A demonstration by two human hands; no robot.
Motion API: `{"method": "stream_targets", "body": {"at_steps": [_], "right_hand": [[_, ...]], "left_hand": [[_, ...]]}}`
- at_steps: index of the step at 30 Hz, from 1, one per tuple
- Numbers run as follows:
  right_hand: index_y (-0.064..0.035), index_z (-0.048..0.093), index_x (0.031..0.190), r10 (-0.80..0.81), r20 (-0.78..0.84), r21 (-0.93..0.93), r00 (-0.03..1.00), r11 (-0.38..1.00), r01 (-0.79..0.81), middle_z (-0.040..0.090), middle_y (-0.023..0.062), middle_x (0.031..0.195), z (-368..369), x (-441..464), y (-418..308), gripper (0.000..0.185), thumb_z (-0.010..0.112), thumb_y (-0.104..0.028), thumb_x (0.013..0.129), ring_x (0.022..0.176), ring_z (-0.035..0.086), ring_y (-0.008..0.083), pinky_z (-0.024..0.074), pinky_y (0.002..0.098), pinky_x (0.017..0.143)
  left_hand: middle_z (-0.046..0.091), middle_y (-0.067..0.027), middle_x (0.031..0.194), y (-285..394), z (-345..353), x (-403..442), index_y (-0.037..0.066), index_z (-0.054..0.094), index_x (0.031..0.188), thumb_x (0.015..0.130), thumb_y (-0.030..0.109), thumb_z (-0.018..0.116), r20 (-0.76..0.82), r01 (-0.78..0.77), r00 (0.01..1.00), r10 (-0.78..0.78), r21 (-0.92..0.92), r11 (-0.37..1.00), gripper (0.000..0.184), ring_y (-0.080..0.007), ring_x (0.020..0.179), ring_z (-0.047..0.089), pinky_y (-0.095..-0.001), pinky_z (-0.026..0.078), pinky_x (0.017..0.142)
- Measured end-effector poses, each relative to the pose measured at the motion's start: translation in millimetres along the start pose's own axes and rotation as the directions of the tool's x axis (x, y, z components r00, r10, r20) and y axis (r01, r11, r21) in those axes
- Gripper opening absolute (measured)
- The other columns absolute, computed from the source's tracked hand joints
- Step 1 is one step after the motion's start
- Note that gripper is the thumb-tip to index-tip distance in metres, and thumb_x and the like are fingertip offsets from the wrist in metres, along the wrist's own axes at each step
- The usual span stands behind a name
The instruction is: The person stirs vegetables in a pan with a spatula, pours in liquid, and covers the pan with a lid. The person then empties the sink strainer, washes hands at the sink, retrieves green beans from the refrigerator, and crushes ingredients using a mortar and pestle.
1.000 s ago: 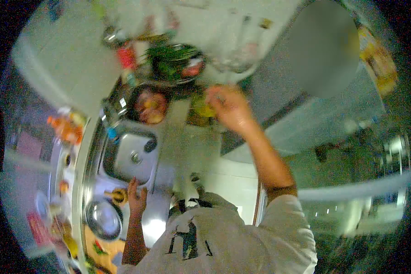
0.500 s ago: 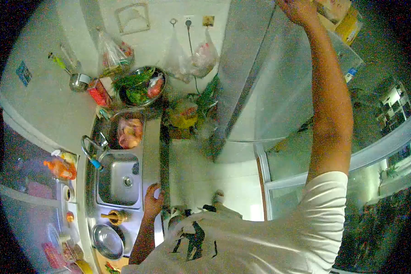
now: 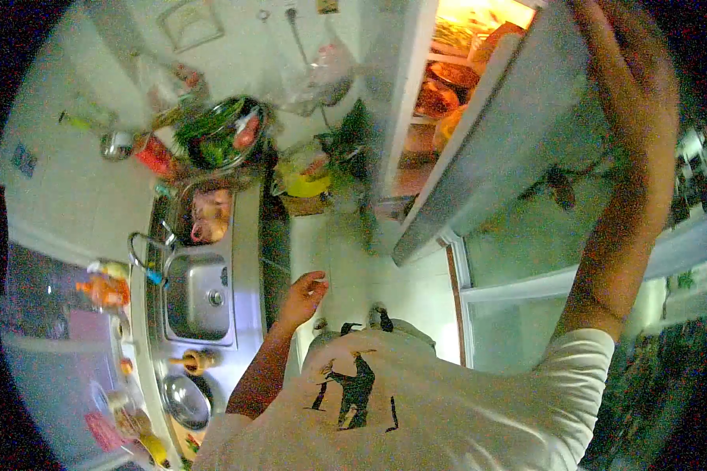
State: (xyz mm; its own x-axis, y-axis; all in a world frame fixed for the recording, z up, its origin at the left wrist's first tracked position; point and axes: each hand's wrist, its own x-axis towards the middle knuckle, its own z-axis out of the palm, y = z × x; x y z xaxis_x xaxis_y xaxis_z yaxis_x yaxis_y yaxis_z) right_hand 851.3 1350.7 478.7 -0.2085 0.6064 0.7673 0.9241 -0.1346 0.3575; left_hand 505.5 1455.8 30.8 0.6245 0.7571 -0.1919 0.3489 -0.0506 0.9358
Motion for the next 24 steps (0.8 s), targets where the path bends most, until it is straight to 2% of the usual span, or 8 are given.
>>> {"method": "stream_targets", "body": {"at_steps": [3, 11, 16, 18, 20, 22, 23, 24], "right_hand": [[0.0034, 0.055, 0.12, 0.248, 0.029, 0.039, 0.968, 0.968, -0.249, 0.054, 0.0127, 0.126, -54, -59, 12, 0.031, 0.041, -0.011, 0.097, 0.119, 0.047, 0.0194, 0.0324, 0.0311, 0.104], [0.0064, 0.064, 0.088, 0.154, -0.42, -0.321, 0.894, 0.897, -0.305, 0.06, 0.0176, 0.084, -143, -159, 20, 0.038, 0.047, -0.027, 0.092, 0.08, 0.056, 0.0269, 0.0429, 0.0394, 0.077], [0.0055, 0.063, 0.084, 0.196, -0.518, -0.291, 0.833, 0.875, -0.387, 0.061, 0.0183, 0.084, -176, -199, 48, 0.041, 0.042, -0.029, 0.091, 0.081, 0.057, 0.0277, 0.0437, 0.0413, 0.078], [0.0047, 0.062, 0.083, 0.223, -0.578, -0.3, 0.785, 0.836, -0.459, 0.061, 0.019, 0.084, -193, -210, 56, 0.045, 0.039, -0.032, 0.091, 0.081, 0.058, 0.0289, 0.0446, 0.0426, 0.077], [0.0044, 0.062, 0.084, 0.244, -0.582, -0.282, 0.776, 0.835, -0.473, 0.062, 0.0197, 0.085, -166, -248, 103, 0.045, 0.038, -0.033, 0.092, 0.081, 0.058, 0.0301, 0.0455, 0.0438, 0.077], [0.0042, 0.061, 0.086, 0.216, -0.492, -0.293, 0.843, 0.871, -0.394, 0.062, 0.0207, 0.087, -167, -254, 115, 0.045, 0.036, -0.033, 0.092, 0.083, 0.058, 0.0305, 0.0458, 0.0444, 0.078], [0.0037, 0.061, 0.088, 0.444, -0.8, 0.001, 0.404, 0.674, -0.739, 0.062, 0.0206, 0.088, -164, -244, 115, 0.044, 0.035, -0.033, 0.093, 0.084, 0.058, 0.0306, 0.0458, 0.0446, 0.079], [0.0033, 0.06, 0.09, 0.521, -0.836, 0.465, -0.172, 0.506, -0.726, 0.062, 0.0205, 0.088, -154, -223, 110, 0.044, 0.035, -0.032, 0.093, 0.085, 0.058, 0.0307, 0.0457, 0.0448, 0.079]], "left_hand": [[0.063, -0.0113, 0.098, -1, 25, 44, 0.0, 0.056, 0.114, 0.089, 0.024, 0.06, 0.217, -0.098, 0.972, 0.089, 0.031, 0.995, 0.035, -0.0169, 0.085, 0.06, -0.0291, 0.048, 0.076], [0.064, -0.0072, 0.092, 122, 114, 190, 0.002, 0.057, 0.111, 0.094, 0.027, 0.051, 0.449, -0.396, 0.816, 0.364, -0.025, 0.918, 0.032, -0.0172, 0.085, 0.06, -0.0313, 0.049, 0.079], [0.062, -0.0087, 0.078, 287, 153, 265, -0.001, 0.057, 0.095, 0.095, 0.02, 0.046, 0.2, -0.198, 0.909, 0.365, -0.562, 0.803, 0.023, -0.0156, 0.063, 0.058, -0.027, 0.049, 0.059], [0.063, -0.0136, 0.081, 292, 167, 347, -0.003, 0.056, 0.096, 0.093, 0.024, 0.045, 0.357, -0.118, 0.821, 0.445, -0.657, 0.745, 0.029, -0.0192, 0.063, 0.06, -0.0308, 0.05, 0.059], [0.064, -0.0158, 0.085, 331, 173, 360, -0.004, 0.053, 0.102, 0.092, 0.027, 0.045, 0.236, 0.057, 0.966, 0.108, -0.599, 0.799, 0.034, -0.0215, 0.064, 0.061, -0.0327, 0.051, 0.061], [0.063, -0.0182, 0.088, 335, 172, 384, -0.004, 0.049, 0.106, 0.092, 0.03, 0.044, 0.135, -0.103, 0.964, 0.23, -0.606, 0.789, 0.037, -0.024, 0.064, 0.061, -0.0348, 0.053, 0.059], [0.062, -0.0197, 0.088, 344, 173, 399, -0.004, 0.047, 0.104, 0.092, 0.03, 0.04, 0.085, -0.013, 0.993, 0.081, -0.604, 0.797, 0.037, -0.0265, 0.065, 0.062, -0.0376, 0.054, 0.056], [0.062, -0.0197, 0.088, 345, 172, 409, -0.004, 0.047, 0.104, 0.092, 0.03, 0.04, 0.081, -0.017, 0.993, 0.082, -0.599, 0.801, 0.037, -0.0265, 0.065, 0.062, -0.0376, 0.054, 0.056]]}}
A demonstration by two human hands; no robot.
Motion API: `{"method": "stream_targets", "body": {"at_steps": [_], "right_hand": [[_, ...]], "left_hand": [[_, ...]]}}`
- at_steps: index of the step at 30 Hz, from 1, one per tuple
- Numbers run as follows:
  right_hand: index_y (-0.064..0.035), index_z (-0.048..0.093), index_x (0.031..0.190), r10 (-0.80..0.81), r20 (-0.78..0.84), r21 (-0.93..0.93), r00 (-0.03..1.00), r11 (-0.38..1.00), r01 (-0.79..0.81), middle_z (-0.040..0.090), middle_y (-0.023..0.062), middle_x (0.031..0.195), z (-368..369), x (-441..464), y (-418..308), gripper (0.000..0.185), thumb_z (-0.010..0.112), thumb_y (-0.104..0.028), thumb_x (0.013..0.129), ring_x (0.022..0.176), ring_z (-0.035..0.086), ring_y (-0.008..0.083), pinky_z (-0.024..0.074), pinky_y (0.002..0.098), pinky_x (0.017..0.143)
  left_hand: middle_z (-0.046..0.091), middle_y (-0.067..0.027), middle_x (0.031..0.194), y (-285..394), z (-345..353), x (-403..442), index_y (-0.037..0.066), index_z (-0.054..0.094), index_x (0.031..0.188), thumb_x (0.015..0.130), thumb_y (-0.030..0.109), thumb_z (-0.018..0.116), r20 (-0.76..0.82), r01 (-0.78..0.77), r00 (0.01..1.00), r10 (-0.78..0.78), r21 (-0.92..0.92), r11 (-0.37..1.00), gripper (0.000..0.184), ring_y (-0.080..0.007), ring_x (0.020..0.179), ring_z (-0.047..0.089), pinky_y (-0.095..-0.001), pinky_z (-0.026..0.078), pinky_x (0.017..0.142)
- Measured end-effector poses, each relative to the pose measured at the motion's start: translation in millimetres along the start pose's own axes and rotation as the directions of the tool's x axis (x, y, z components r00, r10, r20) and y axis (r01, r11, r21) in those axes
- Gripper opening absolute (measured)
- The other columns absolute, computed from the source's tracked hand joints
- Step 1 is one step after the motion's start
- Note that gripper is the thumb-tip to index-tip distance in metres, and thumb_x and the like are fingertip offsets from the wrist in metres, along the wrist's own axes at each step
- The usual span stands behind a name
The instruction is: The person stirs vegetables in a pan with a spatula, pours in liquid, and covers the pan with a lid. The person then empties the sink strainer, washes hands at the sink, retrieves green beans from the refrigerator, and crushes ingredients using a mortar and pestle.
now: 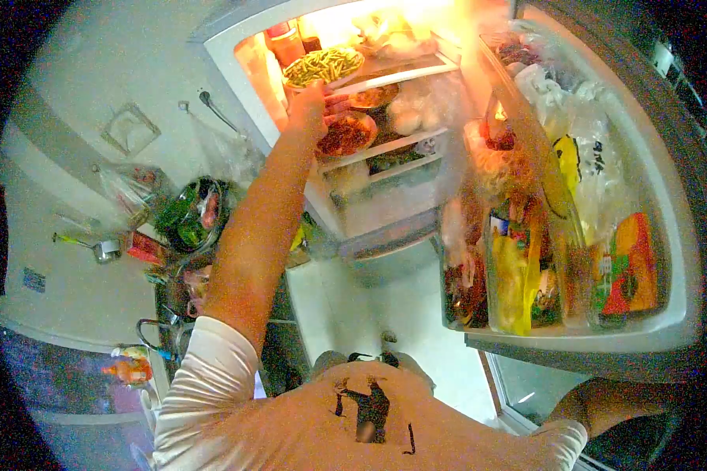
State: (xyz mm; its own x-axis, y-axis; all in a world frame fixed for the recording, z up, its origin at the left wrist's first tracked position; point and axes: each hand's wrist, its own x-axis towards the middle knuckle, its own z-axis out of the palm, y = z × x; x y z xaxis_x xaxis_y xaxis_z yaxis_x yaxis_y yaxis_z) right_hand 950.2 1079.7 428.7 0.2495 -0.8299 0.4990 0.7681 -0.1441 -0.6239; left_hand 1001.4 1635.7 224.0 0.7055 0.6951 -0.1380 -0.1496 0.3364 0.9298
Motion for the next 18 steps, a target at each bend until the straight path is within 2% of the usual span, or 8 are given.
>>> {"method": "stream_targets", "body": {"at_steps": [1, 2, 4, 7, 12, 14, 15, 18], "right_hand": [[0.0028, 0.06, 0.09, -0.447, 0.324, 0.052, 0.834, 0.888, 0.456, 0.062, 0.0201, 0.089, -15, 23, 23, 0.044, 0.034, -0.032, 0.093, 0.085, 0.058, 0.0306, 0.0455, 0.0447, 0.08], [0.0022, 0.06, 0.091, -0.737, 0.551, 0.244, 0.39, 0.59, 0.77, 0.062, 0.0198, 0.089, -27, 44, 44, 0.044, 0.033, -0.032, 0.094, 0.086, 0.058, 0.0305, 0.0452, 0.0445, 0.08], [0.002, 0.06, 0.092, -0.743, 0.55, 0.266, 0.381, 0.588, 0.764, 0.062, 0.0194, 0.09, -27, 50, 70, 0.044, 0.032, -0.032, 0.094, 0.087, 0.057, 0.0304, 0.0448, 0.0444, 0.081], [0.0019, 0.06, 0.092, -0.749, 0.557, 0.285, 0.359, 0.579, 0.764, 0.062, 0.0191, 0.091, -26, 54, 79, 0.045, 0.032, -0.033, 0.094, 0.087, 0.057, 0.0302, 0.0443, 0.0443, 0.081], [0.0021, 0.06, 0.093, -0.749, 0.564, 0.279, 0.347, 0.568, 0.774, 0.062, 0.0192, 0.092, -24, 56, 91, 0.046, 0.031, -0.034, 0.094, 0.087, 0.057, 0.0304, 0.0439, 0.0446, 0.082], [0.0022, 0.06, 0.094, -0.744, 0.566, 0.316, 0.356, 0.594, 0.74, 0.062, 0.0193, 0.092, -22, 56, 91, 0.046, 0.032, -0.034, 0.094, 0.089, 0.058, 0.0306, 0.0436, 0.0451, 0.082], [0.0022, 0.06, 0.094, -0.743, 0.567, 0.319, 0.354, 0.595, 0.738, 0.062, 0.0193, 0.092, -24, 62, 95, 0.046, 0.032, -0.034, 0.094, 0.089, 0.058, 0.0306, 0.0436, 0.0451, 0.082], [0.0023, 0.061, 0.095, -0.738, 0.57, 0.33, 0.361, 0.609, 0.721, 0.062, 0.0191, 0.093, -26, 76, 103, 0.047, 0.032, -0.035, 0.094, 0.09, 0.058, 0.0305, 0.0442, 0.0455, 0.082]], "left_hand": [[0.062, -0.0197, 0.087, 0, -4, 8, -0.004, 0.046, 0.104, 0.092, 0.029, 0.038, -0.009, 0.013, 1.0, -0.013, 0.01, 1.0, 0.036, -0.0273, 0.066, 0.063, -0.0391, 0.054, 0.055], [0.061, -0.0198, 0.086, -1, -7, 16, -0.004, 0.045, 0.104, 0.093, 0.029, 0.037, -0.017, 0.025, 1.0, -0.025, 0.018, 1.0, 0.035, -0.0281, 0.067, 0.063, -0.0406, 0.055, 0.054], [0.061, -0.0187, 0.086, -3, -8, 31, -0.002, 0.045, 0.107, 0.092, 0.027, 0.035, -0.031, 0.045, 0.999, -0.044, 0.043, 0.998, 0.034, -0.0298, 0.07, 0.064, -0.0437, 0.055, 0.059], [0.061, -0.0188, 0.089, -2, -6, 40, 0.004, 0.047, 0.115, 0.09, 0.025, 0.035, -0.137, 0.097, 0.987, -0.08, 0.12, 0.988, 0.034, -0.0311, 0.074, 0.064, -0.048, 0.054, 0.067], [0.061, -0.0183, 0.088, 4, 1, 38, 0.005, 0.05, 0.112, 0.088, 0.024, 0.036, -0.157, 0.129, 0.982, -0.102, 0.171, 0.977, 0.034, -0.0308, 0.071, 0.064, -0.0483, 0.052, 0.068], [0.062, -0.0183, 0.087, 5, 4, 28, 0.006, 0.051, 0.112, 0.088, 0.026, 0.036, -0.17, 0.03, 0.985, -0.005, 0.143, 0.989, 0.034, -0.0303, 0.07, 0.064, -0.0475, 0.051, 0.067], [0.062, -0.0183, 0.087, 6, 5, 27, 0.006, 0.051, 0.112, 0.088, 0.026, 0.036, -0.174, 0.032, 0.985, -0.007, 0.142, 0.989, 0.034, -0.0303, 0.07, 0.064, -0.0475, 0.051, 0.067], [0.062, -0.0188, 0.086, 5, -3, 23, 0.006, 0.053, 0.11, 0.089, 0.027, 0.036, -0.207, 0.136, 0.974, -0.09, 0.22, 0.966, 0.034, -0.0301, 0.069, 0.064, -0.0479, 0.051, 0.068]]}}
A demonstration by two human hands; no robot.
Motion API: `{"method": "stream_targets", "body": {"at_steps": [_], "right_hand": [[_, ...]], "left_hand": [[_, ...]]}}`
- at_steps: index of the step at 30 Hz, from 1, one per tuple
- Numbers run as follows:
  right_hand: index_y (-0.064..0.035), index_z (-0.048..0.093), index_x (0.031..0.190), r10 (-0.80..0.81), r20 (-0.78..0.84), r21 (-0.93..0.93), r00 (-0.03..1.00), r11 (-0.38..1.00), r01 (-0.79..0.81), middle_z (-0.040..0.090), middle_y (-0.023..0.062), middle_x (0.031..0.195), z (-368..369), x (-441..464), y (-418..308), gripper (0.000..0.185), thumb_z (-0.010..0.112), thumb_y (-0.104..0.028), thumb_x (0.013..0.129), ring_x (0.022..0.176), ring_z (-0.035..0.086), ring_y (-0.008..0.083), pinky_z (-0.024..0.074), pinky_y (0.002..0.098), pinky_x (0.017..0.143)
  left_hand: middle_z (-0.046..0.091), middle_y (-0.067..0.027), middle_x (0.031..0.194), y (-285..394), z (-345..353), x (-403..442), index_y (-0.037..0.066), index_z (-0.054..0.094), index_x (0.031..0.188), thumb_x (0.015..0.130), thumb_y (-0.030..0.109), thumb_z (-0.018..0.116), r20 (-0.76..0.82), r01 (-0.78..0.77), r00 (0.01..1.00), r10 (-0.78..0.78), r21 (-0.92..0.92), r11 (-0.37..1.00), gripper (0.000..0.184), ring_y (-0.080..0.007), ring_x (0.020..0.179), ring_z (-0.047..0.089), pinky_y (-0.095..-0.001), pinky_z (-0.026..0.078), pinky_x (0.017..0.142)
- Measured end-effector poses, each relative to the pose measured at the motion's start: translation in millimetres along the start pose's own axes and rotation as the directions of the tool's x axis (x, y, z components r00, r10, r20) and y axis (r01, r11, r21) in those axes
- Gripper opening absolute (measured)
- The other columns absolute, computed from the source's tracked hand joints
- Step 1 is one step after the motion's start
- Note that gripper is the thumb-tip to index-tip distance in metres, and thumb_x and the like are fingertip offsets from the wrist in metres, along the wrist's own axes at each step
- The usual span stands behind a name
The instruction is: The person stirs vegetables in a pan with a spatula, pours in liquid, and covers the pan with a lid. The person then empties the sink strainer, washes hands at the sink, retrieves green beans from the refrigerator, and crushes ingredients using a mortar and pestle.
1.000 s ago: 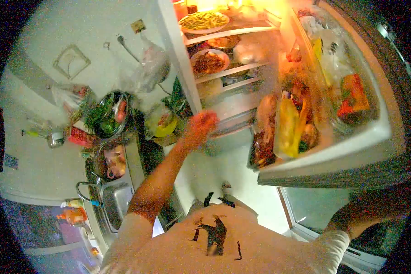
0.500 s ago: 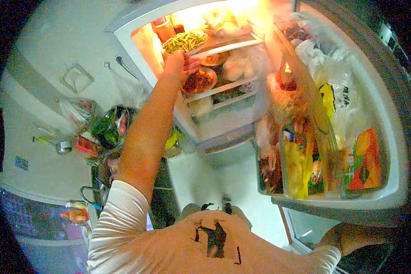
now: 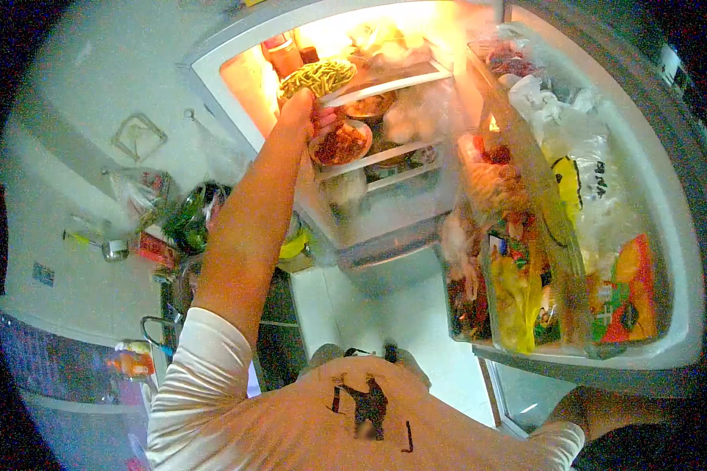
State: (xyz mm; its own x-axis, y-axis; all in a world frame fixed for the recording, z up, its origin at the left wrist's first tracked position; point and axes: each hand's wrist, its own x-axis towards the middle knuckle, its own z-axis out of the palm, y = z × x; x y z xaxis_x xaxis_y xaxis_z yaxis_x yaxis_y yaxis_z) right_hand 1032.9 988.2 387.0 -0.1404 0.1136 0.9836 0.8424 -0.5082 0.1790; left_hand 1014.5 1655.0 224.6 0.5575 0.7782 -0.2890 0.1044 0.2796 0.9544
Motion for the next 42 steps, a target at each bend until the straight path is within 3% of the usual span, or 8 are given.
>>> {"method": "stream_targets", "body": {"at_steps": [6, 9, 11, 18, 21, 23, 39, 42], "right_hand": [[0.0017, 0.06, 0.096, -0.007, 0.039, -0.086, 0.999, 0.996, 0.011, 0.062, 0.0178, 0.094, 19, 18, -43, 0.048, 0.032, -0.037, 0.094, 0.09, 0.059, 0.0298, 0.0455, 0.0449, 0.082], [0.0002, 0.06, 0.098, 0.589, -0.573, 0.019, 0.57, 0.704, -0.71, 0.062, 0.0162, 0.094, 44, 31, -73, 0.049, 0.029, -0.038, 0.095, 0.09, 0.059, 0.0286, 0.0464, 0.0441, 0.082], [-0.0011, 0.06, 0.099, -0.078, 0.078, -0.192, 0.994, 0.977, 0.092, 0.062, 0.0156, 0.095, 10, 14, -34, 0.051, 0.025, -0.038, 0.096, 0.091, 0.059, 0.0275, 0.0466, 0.0438, 0.082], [-0.0006, 0.06, 0.098, -0.037, 0.071, -0.189, 0.997, 0.981, 0.05, 0.061, 0.0157, 0.095, 26, 29, -57, 0.053, 0.024, -0.039, 0.096, 0.09, 0.058, 0.0263, 0.0453, 0.0436, 0.081], [0.0002, 0.06, 0.098, 0.772, -0.528, 0.197, 0.354, 0.517, -0.833, 0.061, 0.0161, 0.095, 51, 54, -95, 0.053, 0.024, -0.038, 0.095, 0.089, 0.058, 0.0266, 0.0445, 0.0425, 0.08], [0.0014, 0.061, 0.097, 0.015, 0.017, -0.108, 1.0, 0.994, -0.013, 0.061, 0.0167, 0.094, 14, 21, -46, 0.052, 0.025, -0.037, 0.095, 0.088, 0.058, 0.0275, 0.0443, 0.0416, 0.079], [0.0053, 0.063, 0.087, 0.47, -0.218, -0.171, 0.856, 0.845, -0.507, 0.06, 0.0176, 0.082, 54, 96, -170, 0.052, 0.035, -0.038, 0.092, 0.075, 0.056, 0.027, 0.0428, 0.0387, 0.071], [0.0017, 0.064, 0.092, 0.215, -0.246, -0.201, 0.945, 0.943, -0.267, 0.062, 0.0154, 0.085, 20, 81, -155, 0.039, 0.039, -0.029, 0.09, 0.079, 0.058, 0.025, 0.0445, 0.036, 0.074]], "left_hand": [[0.063, -0.02, 0.081, 9, 9, 11, 0.004, 0.053, 0.107, 0.089, 0.025, 0.035, -0.009, 0.035, 0.999, -0.035, 0.041, 0.999, 0.032, -0.0289, 0.059, 0.063, -0.0445, 0.052, 0.052], [0.062, -0.0192, 0.079, 3, 7, 21, 0.003, 0.051, 0.107, 0.089, 0.022, 0.034, -0.012, -0.061, 0.998, 0.061, 0.0, 0.998, 0.031, -0.0268, 0.056, 0.062, -0.0403, 0.049, 0.042], [0.061, -0.0196, 0.077, 1, 7, 37, 0.002, 0.05, 0.106, 0.089, 0.02, 0.034, -0.005, -0.063, 0.998, 0.063, -0.033, 0.997, 0.03, -0.0262, 0.053, 0.06, -0.0392, 0.048, 0.04], [0.059, -0.0234, 0.081, 7, 7, -7, 0.0, 0.047, 0.11, 0.083, 0.003, 0.036, -0.105, -0.095, 0.992, 0.069, -0.265, 0.96, 0.029, -0.0292, 0.052, 0.059, -0.0439, 0.049, 0.04], [0.06, -0.0198, 0.082, 5, 8, -24, 0.002, 0.048, 0.11, 0.086, 0.007, 0.037, -0.132, -0.128, 0.986, 0.101, -0.214, 0.968, 0.027, -0.0287, 0.053, 0.06, -0.0396, 0.05, 0.04], [0.06, -0.019, 0.081, 1, 8, -30, 0.001, 0.049, 0.109, 0.086, 0.007, 0.038, -0.103, -0.11, 0.991, 0.087, -0.241, 0.964, 0.026, -0.0277, 0.052, 0.06, -0.0386, 0.049, 0.039], [0.061, -0.0176, 0.066, -56, -54, -185, -0.004, 0.055, 0.082, 0.085, 0.018, 0.045, 0.33, 0.055, 0.943, -0.047, -0.016, 0.998, 0.024, -0.0268, 0.048, 0.059, -0.0369, 0.049, 0.045], [0.061, -0.0164, 0.063, -72, -89, -235, -0.003, 0.056, 0.078, 0.085, 0.015, 0.044, 0.34, 0.114, 0.934, -0.11, 0.007, 0.993, 0.023, -0.0258, 0.048, 0.058, -0.0364, 0.05, 0.045]]}}
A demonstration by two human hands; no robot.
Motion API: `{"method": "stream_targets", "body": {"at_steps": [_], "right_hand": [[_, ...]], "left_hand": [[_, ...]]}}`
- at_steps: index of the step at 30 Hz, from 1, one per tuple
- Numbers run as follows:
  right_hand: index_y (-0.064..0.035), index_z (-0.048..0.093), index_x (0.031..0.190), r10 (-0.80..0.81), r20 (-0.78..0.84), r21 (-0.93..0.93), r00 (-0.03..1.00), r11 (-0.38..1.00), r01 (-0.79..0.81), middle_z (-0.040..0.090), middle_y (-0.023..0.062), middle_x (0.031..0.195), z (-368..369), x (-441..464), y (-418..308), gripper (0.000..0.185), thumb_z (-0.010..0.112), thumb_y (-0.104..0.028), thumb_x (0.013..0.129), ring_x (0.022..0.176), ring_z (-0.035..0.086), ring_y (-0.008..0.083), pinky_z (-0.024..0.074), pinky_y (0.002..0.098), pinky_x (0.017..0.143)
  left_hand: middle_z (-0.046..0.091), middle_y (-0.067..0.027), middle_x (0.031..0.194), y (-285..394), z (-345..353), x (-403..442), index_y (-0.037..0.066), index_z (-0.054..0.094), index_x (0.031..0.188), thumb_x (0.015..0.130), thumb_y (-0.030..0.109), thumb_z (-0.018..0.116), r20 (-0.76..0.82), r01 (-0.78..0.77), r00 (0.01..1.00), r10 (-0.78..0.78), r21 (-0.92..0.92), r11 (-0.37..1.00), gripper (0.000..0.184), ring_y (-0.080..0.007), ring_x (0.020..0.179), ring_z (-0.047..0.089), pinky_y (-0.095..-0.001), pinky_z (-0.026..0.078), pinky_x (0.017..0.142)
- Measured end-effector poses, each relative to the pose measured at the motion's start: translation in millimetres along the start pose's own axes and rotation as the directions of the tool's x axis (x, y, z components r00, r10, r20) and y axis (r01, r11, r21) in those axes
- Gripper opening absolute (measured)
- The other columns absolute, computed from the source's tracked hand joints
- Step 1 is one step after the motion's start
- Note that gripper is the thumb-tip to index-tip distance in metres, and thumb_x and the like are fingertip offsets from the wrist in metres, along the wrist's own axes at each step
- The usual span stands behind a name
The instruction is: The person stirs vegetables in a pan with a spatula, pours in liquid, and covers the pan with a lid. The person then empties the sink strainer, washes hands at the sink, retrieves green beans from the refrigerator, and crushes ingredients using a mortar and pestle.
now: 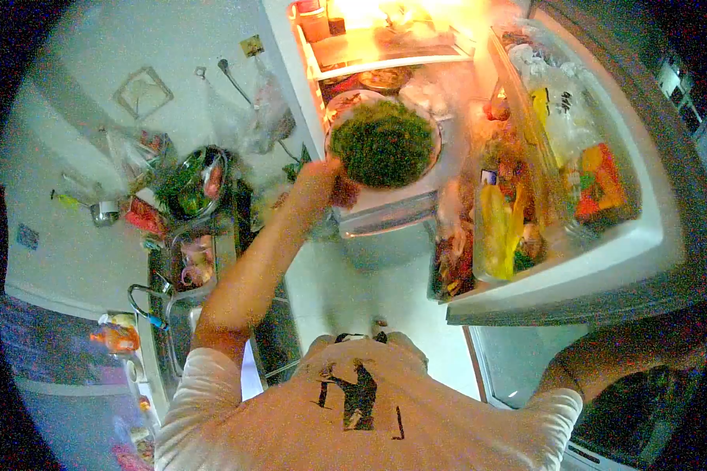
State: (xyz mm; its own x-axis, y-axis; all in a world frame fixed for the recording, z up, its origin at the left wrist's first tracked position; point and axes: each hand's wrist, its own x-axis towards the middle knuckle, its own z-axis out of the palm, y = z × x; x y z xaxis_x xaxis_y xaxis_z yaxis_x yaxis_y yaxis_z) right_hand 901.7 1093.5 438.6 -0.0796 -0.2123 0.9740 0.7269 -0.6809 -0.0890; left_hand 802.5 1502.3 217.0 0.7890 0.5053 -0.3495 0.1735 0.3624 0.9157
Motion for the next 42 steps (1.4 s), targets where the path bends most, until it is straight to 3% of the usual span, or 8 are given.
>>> {"method": "stream_targets", "body": {"at_steps": [5, 8, 10, 13, 26, 28, 39, 42], "right_hand": [[-0.0042, 0.066, 0.101, -0.152, -0.03, -0.254, 0.988, 0.957, 0.14, 0.066, 0.0119, 0.09, -60, 0, 41, 0.025, 0.046, -0.013, 0.088, 0.084, 0.061, 0.0216, 0.0473, 0.0314, 0.078], [-0.0078, 0.067, 0.106, -0.402, 0.262, -0.646, 0.877, 0.602, 0.469, 0.068, 0.0098, 0.092, -85, 1, 69, 0.026, 0.05, -0.004, 0.086, 0.088, 0.063, 0.0195, 0.049, 0.0286, 0.081], [0.0013, 0.065, 0.104, -0.337, 0.23, -0.116, 0.913, 0.922, 0.37, 0.066, 0.0127, 0.095, -45, 3, -17, 0.023, 0.05, 0.003, 0.086, 0.085, 0.063, 0.0204, 0.0506, 0.0295, 0.078], [0.0135, 0.057, 0.107, -0.037, 0.262, 0.538, 0.964, 0.836, -0.114, 0.06, 0.0197, 0.11, 24, -2, -150, 0.024, 0.047, 0.006, 0.087, 0.094, 0.061, 0.0279, 0.0501, 0.0342, 0.086], [-0.0044, 0.065, 0.073, -0.625, 0.28, 0.316, 0.728, 0.776, 0.545, 0.059, 0.0143, 0.065, 221, -32, -295, 0.028, 0.053, -0.026, 0.087, 0.058, 0.052, 0.036, 0.039, 0.0438, 0.057], [-0.0034, 0.066, 0.074, -0.605, 0.009, 0.37, 0.796, 0.742, 0.56, 0.06, 0.0152, 0.065, 237, -49, -312, 0.031, 0.053, -0.028, 0.087, 0.058, 0.052, 0.0365, 0.0371, 0.0459, 0.052], [-0.0032, 0.071, 0.08, -0.383, 0.063, 0.645, 0.921, 0.72, 0.255, 0.067, 0.0149, 0.077, 242, -66, -327, 0.025, 0.055, -0.022, 0.085, 0.068, 0.062, 0.0321, 0.0489, 0.0425, 0.063], [0.0003, 0.02, 0.143, -0.522, 0.646, 0.733, 0.556, 0.629, -0.26, 0.024, 0.0142, 0.149, 214, -112, -345, 0.048, 0.024, -0.018, 0.099, 0.138, 0.021, 0.0284, 0.0192, 0.0438, 0.112]], "left_hand": [[0.061, -0.0143, 0.065, -50, -54, -90, -0.001, 0.057, 0.079, 0.088, 0.018, 0.043, 0.033, 0.026, 0.999, -0.025, -0.047, 0.999, 0.025, -0.025, 0.05, 0.059, -0.0372, 0.051, 0.047], [0.063, -0.0124, 0.068, -89, -96, -143, 0.002, 0.058, 0.082, 0.09, 0.02, 0.043, 0.074, -0.052, 0.996, 0.055, -0.05, 0.997, 0.025, -0.0248, 0.054, 0.061, -0.0373, 0.053, 0.049], [0.063, -0.014, 0.068, -99, -116, -184, -0.004, 0.057, 0.084, 0.09, 0.015, 0.043, -0.074, -0.079, 0.995, 0.067, -0.173, 0.982, 0.024, -0.021, 0.049, 0.059, -0.032, 0.051, 0.044], [0.063, -0.0138, 0.07, -119, -150, -218, -0.003, 0.057, 0.088, 0.09, 0.015, 0.045, -0.202, -0.098, 0.977, 0.06, -0.184, 0.978, 0.021, -0.0191, 0.05, 0.06, -0.0297, 0.051, 0.045], [0.062, -0.0105, 0.071, -210, -245, -319, -0.003, 0.057, 0.094, 0.092, 0.015, 0.045, -0.656, -0.229, 0.754, 0.031, -0.219, 0.948, 0.022, -0.0155, 0.054, 0.061, -0.026, 0.053, 0.05], [0.063, -0.009, 0.074, -208, -240, -327, -0.002, 0.057, 0.095, 0.092, 0.015, 0.044, -0.723, -0.225, 0.69, -0.023, -0.245, 0.943, 0.021, -0.0146, 0.056, 0.061, -0.0257, 0.051, 0.051], [0.064, -0.0111, 0.078, -286, -202, -352, -0.004, 0.055, 0.098, 0.093, 0.013, 0.043, -0.887, -0.48, 0.412, -0.208, -0.405, 0.778, 0.021, -0.0166, 0.059, 0.062, -0.0271, 0.054, 0.056], [0.064, -0.0114, 0.079, -306, -177, -367, -0.004, 0.054, 0.1, 0.094, 0.015, 0.043, -0.909, -0.501, 0.342, -0.239, -0.391, 0.772, 0.023, -0.0166, 0.06, 0.062, -0.0281, 0.054, 0.057]]}}
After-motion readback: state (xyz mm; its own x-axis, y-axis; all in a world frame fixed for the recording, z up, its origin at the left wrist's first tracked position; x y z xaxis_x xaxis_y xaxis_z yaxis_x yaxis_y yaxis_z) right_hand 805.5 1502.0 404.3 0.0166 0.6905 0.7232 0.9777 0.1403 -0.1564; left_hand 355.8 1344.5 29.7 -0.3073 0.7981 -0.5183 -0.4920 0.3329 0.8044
